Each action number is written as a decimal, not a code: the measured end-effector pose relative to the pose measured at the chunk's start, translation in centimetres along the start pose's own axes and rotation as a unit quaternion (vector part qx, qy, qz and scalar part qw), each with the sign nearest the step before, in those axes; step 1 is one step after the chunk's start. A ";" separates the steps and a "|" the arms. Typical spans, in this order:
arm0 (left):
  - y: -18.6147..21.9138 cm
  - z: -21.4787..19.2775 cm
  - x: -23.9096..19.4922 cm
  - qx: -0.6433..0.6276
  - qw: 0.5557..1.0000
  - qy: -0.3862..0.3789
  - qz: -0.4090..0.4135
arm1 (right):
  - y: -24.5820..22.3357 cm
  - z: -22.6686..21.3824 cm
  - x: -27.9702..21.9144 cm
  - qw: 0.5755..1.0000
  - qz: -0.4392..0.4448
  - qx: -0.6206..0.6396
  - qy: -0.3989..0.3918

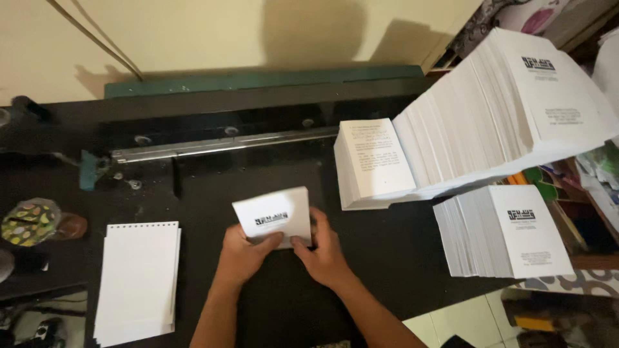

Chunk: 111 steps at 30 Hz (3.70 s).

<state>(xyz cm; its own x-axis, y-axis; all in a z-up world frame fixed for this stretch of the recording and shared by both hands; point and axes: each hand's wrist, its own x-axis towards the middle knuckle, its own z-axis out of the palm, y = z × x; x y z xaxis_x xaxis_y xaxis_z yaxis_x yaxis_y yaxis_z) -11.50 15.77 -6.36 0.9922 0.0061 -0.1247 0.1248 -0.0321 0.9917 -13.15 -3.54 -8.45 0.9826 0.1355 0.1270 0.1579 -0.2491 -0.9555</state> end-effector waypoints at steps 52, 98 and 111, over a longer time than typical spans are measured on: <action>-3.5 -19.0 -3.5 0.464 0.853 0.207 0.118 | -4.1 15.5 13.9 0.929 0.331 0.152 0.067; -0.5 -10.2 -4.1 -0.344 0.935 0.062 0.055 | -9.1 5.9 1.1 0.968 0.123 0.218 0.031; 3.3 -4.2 -9.2 -0.667 0.596 0.272 -0.356 | -10.4 2.9 -2.1 0.956 -0.029 0.280 -0.076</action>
<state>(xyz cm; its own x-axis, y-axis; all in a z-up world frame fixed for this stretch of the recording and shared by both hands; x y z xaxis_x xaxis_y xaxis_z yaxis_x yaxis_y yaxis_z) -20.21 19.76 -1.78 0.4964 -0.1222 -0.8595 0.0417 0.9922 -0.1171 -17.10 1.52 0.50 0.9412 0.2824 0.1855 0.0932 0.3110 -0.9458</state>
